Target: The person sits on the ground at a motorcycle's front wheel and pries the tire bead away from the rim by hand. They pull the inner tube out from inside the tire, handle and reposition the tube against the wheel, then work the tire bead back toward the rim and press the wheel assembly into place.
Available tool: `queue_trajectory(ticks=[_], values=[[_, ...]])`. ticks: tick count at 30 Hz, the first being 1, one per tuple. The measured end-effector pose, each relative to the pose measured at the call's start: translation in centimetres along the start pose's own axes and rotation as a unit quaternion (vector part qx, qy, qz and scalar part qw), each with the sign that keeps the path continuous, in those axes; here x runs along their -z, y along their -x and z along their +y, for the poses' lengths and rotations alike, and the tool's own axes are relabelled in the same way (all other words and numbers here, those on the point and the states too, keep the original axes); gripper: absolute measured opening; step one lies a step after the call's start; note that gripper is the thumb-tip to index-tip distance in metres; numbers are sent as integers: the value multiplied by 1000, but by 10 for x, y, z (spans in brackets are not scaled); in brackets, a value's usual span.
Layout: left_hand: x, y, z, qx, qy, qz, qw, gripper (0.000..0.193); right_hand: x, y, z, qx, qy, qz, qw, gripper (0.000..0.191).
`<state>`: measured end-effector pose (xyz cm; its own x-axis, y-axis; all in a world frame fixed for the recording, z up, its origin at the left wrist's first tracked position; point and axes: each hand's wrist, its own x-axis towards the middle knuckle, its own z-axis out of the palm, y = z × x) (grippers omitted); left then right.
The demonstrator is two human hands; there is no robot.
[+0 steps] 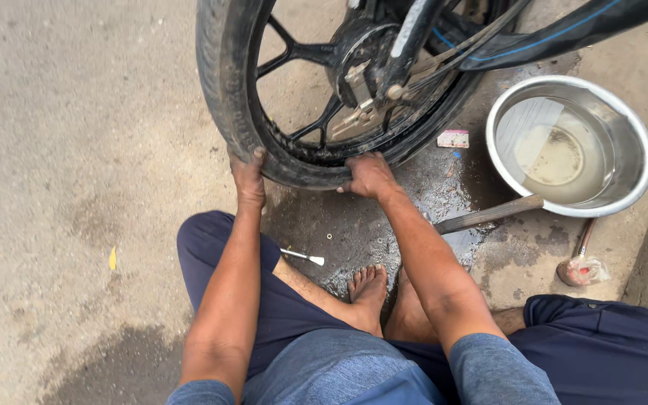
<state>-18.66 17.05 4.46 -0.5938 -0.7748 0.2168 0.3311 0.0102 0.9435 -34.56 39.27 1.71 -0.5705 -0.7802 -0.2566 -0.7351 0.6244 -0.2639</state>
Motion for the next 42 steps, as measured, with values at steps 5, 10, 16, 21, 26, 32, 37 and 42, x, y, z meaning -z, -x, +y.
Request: queue_trajectory(ticks=[5, 10, 16, 21, 26, 32, 37, 42], values=[[-16, -17, 60, 21, -123, 36, 991, 107, -1, 11, -45, -83, -54, -3, 995, 70], [-45, -116, 162, 29, -310, -27, 950, 98, 8, -22, -128, -62, -327, 98, 938, 87], [-75, -70, 143, -293, -563, 85, 768, 111, 14, -36, -150, -35, -374, 103, 921, 71], [-60, 0, 79, -252, -554, 133, 782, 119, 5, -26, -140, -21, -309, 152, 939, 46], [-57, -9, 70, -217, -548, 120, 799, 116, 7, -70, -107, 177, -390, -22, 903, 50], [-58, -5, 79, -231, -554, 112, 792, 116, 12, -90, -74, 140, -321, -168, 922, 71], [-56, -8, 77, -243, -566, 112, 779, 108, 17, -56, -3, -1, -81, -241, 967, 90], [-57, -12, 73, -260, -569, 126, 770, 112, 12, -69, -13, 10, -65, -243, 968, 72]])
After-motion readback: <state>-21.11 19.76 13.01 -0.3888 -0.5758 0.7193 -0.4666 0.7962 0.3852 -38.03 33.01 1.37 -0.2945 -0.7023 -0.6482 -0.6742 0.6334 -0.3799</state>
